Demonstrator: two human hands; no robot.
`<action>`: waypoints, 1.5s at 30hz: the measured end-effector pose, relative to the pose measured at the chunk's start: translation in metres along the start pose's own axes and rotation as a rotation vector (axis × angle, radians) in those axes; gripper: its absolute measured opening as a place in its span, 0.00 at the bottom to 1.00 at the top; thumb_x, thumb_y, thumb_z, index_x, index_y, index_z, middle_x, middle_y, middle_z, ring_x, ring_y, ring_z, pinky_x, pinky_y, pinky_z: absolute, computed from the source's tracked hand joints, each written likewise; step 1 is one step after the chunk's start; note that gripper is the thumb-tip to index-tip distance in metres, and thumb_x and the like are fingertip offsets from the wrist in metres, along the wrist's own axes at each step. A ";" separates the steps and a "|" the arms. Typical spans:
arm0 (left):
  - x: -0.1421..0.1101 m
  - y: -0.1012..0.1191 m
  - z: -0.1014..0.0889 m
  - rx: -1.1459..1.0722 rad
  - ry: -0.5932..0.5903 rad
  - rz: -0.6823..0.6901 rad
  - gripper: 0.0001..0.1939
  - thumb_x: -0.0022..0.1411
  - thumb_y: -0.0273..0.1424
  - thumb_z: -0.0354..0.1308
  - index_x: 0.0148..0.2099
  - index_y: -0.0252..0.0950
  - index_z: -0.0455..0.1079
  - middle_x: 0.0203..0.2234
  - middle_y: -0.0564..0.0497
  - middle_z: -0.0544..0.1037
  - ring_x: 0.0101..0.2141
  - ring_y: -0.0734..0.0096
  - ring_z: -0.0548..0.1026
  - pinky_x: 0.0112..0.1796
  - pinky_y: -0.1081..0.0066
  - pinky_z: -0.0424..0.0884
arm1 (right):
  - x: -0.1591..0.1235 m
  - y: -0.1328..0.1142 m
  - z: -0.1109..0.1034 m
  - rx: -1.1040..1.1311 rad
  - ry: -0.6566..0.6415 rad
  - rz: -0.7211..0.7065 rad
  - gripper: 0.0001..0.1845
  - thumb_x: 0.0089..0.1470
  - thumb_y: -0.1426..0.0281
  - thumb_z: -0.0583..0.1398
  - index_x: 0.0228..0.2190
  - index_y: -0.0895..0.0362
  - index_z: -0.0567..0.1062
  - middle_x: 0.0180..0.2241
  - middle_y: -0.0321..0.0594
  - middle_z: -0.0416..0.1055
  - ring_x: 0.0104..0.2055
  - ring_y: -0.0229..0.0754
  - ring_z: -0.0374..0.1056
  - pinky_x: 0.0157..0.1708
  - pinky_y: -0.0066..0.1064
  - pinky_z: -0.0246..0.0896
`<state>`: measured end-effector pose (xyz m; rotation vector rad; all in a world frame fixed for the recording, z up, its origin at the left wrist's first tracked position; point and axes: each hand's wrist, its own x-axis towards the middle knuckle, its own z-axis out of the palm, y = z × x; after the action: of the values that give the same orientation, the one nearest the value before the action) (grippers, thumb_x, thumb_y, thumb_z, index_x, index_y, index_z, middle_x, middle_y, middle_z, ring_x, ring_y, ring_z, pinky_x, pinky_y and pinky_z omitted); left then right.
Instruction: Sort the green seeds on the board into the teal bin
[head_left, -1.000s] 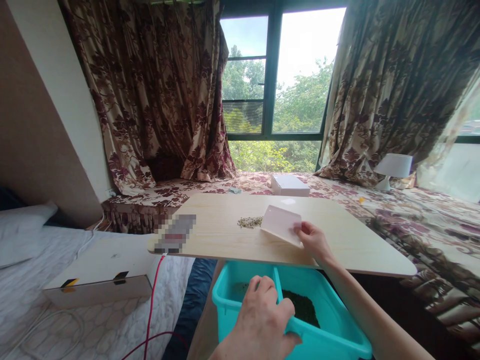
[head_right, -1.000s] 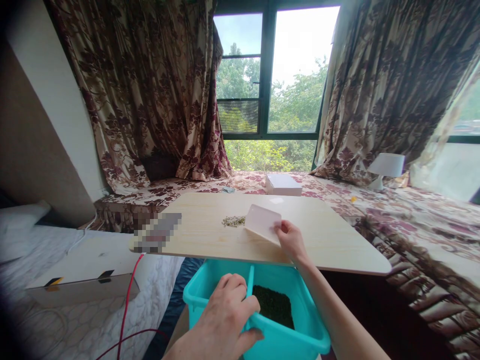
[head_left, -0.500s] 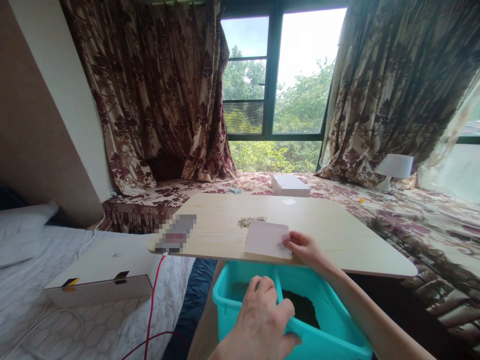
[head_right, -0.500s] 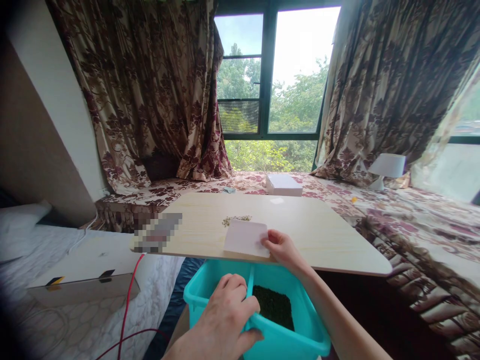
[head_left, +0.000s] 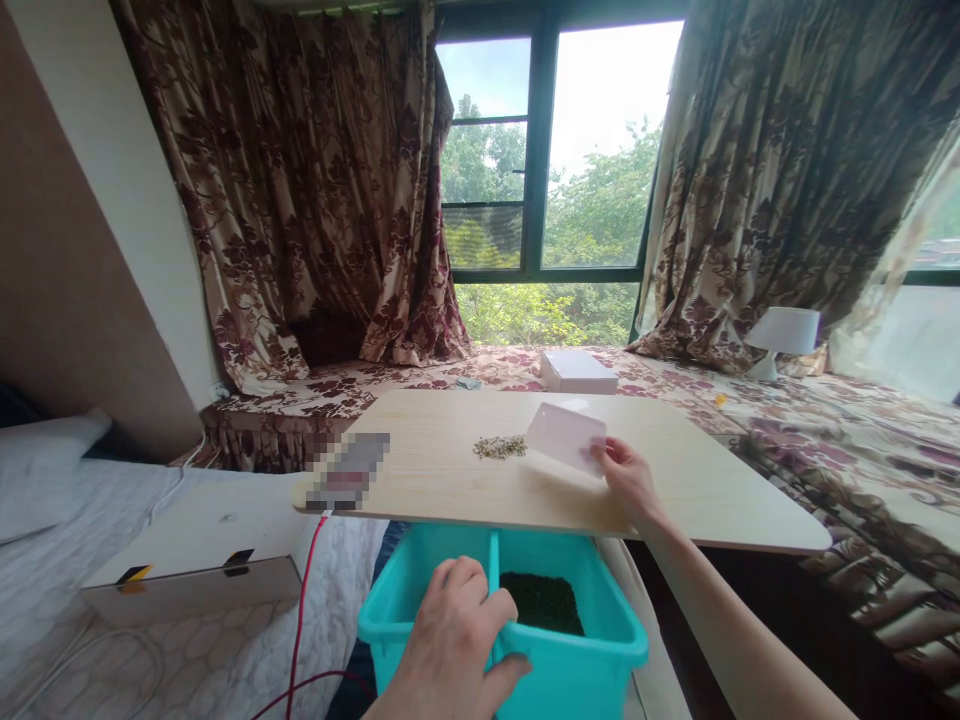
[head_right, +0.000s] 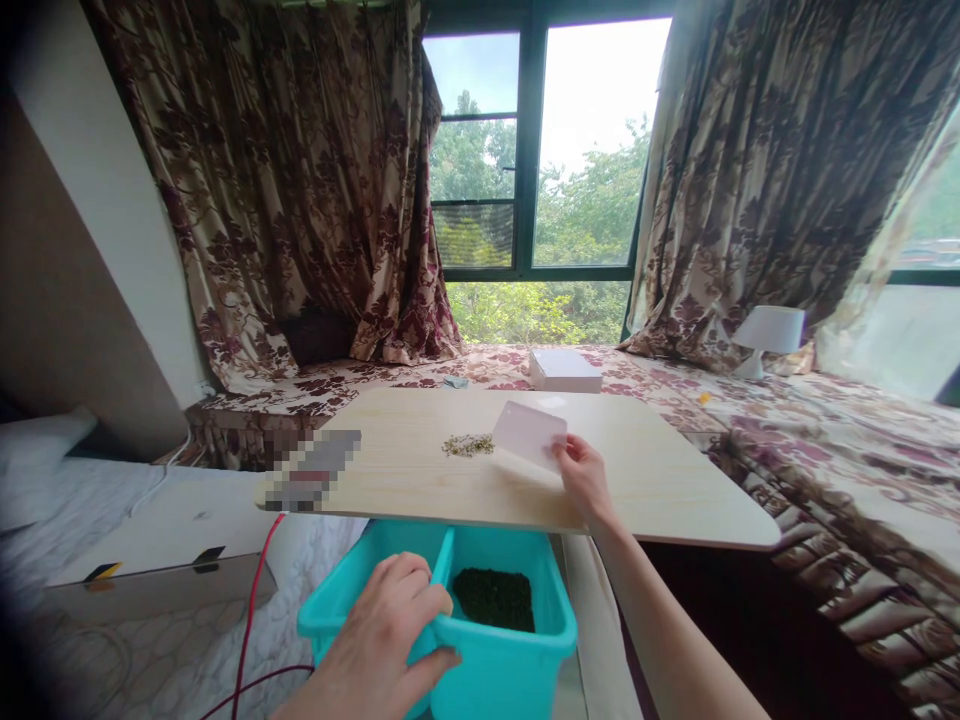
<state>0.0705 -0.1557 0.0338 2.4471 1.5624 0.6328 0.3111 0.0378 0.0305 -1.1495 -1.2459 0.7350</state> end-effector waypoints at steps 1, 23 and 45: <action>-0.003 -0.004 -0.002 -0.006 0.017 -0.032 0.09 0.53 0.33 0.65 0.36 0.39 0.68 0.34 0.52 0.71 0.42 0.62 0.65 0.45 0.61 0.60 | -0.001 0.001 0.003 -0.014 0.000 -0.007 0.20 0.41 0.56 0.62 0.33 0.59 0.76 0.31 0.46 0.79 0.33 0.47 0.74 0.31 0.34 0.65; -0.010 -0.024 -0.004 0.000 0.084 -0.039 0.09 0.49 0.29 0.64 0.34 0.40 0.68 0.30 0.53 0.72 0.41 0.60 0.68 0.47 0.58 0.62 | -0.014 0.001 0.002 -0.046 0.058 -0.027 0.19 0.45 0.59 0.59 0.36 0.59 0.76 0.31 0.44 0.79 0.34 0.48 0.73 0.34 0.35 0.65; -0.009 -0.020 -0.007 0.006 0.144 -0.077 0.10 0.50 0.28 0.65 0.35 0.39 0.68 0.32 0.53 0.73 0.42 0.59 0.68 0.49 0.55 0.61 | -0.028 -0.005 -0.013 -0.059 0.146 0.021 0.12 0.40 0.65 0.57 0.27 0.57 0.77 0.26 0.41 0.77 0.30 0.46 0.71 0.30 0.32 0.64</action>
<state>0.0477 -0.1561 0.0306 2.3797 1.7037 0.8081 0.3163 0.0072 0.0264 -1.2432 -1.1410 0.6221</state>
